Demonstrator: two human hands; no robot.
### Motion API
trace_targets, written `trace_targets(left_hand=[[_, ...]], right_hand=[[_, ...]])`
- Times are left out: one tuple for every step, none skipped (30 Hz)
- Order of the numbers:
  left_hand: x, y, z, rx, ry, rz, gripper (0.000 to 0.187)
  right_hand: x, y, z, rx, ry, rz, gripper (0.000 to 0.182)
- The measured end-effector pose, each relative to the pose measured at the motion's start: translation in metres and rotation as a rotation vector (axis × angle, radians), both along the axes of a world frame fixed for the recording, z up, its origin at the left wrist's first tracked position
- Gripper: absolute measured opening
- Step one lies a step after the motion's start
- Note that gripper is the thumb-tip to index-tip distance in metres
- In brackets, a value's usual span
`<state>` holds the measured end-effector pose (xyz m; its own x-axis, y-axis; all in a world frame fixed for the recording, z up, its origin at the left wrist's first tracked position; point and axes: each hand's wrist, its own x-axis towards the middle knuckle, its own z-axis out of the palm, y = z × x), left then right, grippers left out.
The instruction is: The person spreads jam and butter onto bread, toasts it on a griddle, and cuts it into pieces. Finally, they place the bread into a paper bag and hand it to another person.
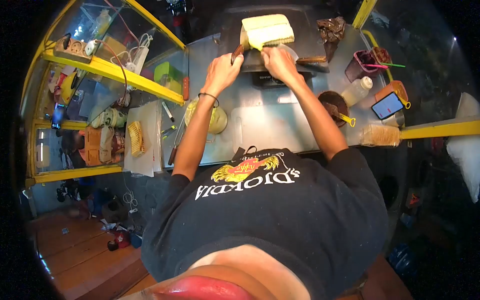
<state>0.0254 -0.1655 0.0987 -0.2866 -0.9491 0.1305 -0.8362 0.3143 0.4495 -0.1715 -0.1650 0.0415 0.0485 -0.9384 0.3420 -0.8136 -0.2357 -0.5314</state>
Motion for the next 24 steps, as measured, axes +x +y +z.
trace_targets(left_hand=[[0.004,-0.002,-0.005,-0.073,0.048,0.013,0.049],[0.005,-0.004,-0.006,-0.075,0.052,0.018,0.049],[0.006,-0.004,-0.005,-0.058,0.09,0.008,0.049],[0.008,0.001,-0.007,-0.026,0.125,-0.002,0.05],[0.004,0.001,-0.008,0.029,0.09,-0.032,0.051],[0.001,0.005,-0.014,0.035,0.094,-0.026,0.051],[-0.002,0.001,-0.017,-0.001,0.091,-0.008,0.051],[-0.002,0.0,-0.021,-0.026,0.084,0.01,0.051],[0.002,-0.002,-0.023,0.0,0.113,0.039,0.05],[0.006,-0.001,-0.025,0.001,0.11,0.039,0.05],[0.008,-0.001,-0.026,0.005,0.177,0.058,0.051],[0.009,0.001,-0.029,0.014,0.245,0.076,0.051],[0.008,-0.001,-0.032,0.043,0.229,0.079,0.051],[0.01,0.001,-0.036,0.047,0.223,0.076,0.051],[0.011,0.001,-0.035,0.062,0.293,0.093,0.051],[0.013,0.0,-0.037,0.075,0.369,0.112,0.051],[0.015,-0.001,-0.041,0.04,0.362,0.153,0.05],[0.013,-0.003,-0.04,0.04,0.368,0.157,0.05],[0.011,-0.005,-0.044,0.042,0.42,0.136,0.051],[0.009,-0.004,-0.05,0.05,0.469,0.121,0.052],[0.012,-0.014,-0.067,0.036,0.482,0.12,0.051],[0.017,-0.022,-0.076,0.02,0.49,0.157,0.051],[0.027,-0.021,-0.088,0.094,0.584,0.16,0.053],[0.038,-0.012,-0.1,0.164,0.688,0.185,0.054]], right_hand=[[-0.009,-0.004,-0.001,-0.075,-0.121,-0.02,0.027],[-0.024,-0.01,-0.005,-0.145,-0.241,-0.036,0.029],[-0.037,-0.019,-0.001,-0.116,-0.271,-0.193,0.032],[-0.043,-0.031,-0.009,-0.13,-0.289,-0.436,0.034],[-0.038,-0.039,-0.032,-0.083,-0.282,-0.403,0.034],[-0.033,-0.047,-0.047,-0.055,-0.274,-0.368,0.034],[-0.018,-0.037,-0.041,-0.128,-0.293,-0.162,0.034],[-0.006,-0.032,-0.035,-0.111,-0.314,-0.082,0.034],[-0.012,-0.03,-0.028,-0.108,-0.361,-0.095,0.033],[-0.02,-0.03,-0.021,-0.107,-0.406,-0.109,0.033],[-0.022,-0.034,-0.017,-0.142,-0.379,-0.252,0.027],[-0.019,-0.035,-0.022,-0.14,-0.377,-0.254,0.027],[-0.01,-0.032,-0.033,-0.101,-0.235,-0.127,0.027],[-0.003,-0.031,-0.041,-0.067,-0.101,0.0,0.028],[-0.001,-0.028,-0.033,-0.044,-0.049,0.024,0.028],[-0.01,-0.026,-0.021,-0.083,-0.194,0.016,0.027],[-0.017,-0.028,-0.007,-0.104,-0.184,-0.065,0.025],[-0.021,-0.029,0.0,-0.12,-0.17,-0.143,0.024],[-0.019,-0.03,-0.007,-0.023,-0.025,-0.158,0.023],[-0.012,-0.034,-0.034,-0.05,0.027,-0.021,0.026],[-0.007,-0.02,-0.032,-0.052,0.041,0.032,0.027],[-0.001,-0.005,-0.018,-0.068,0.062,0.105,0.028],[-0.005,0.005,0.0,-0.121,-0.042,0.06,0.029],[-0.016,0.008,0.016,-0.158,-0.145,0.036,0.031]])
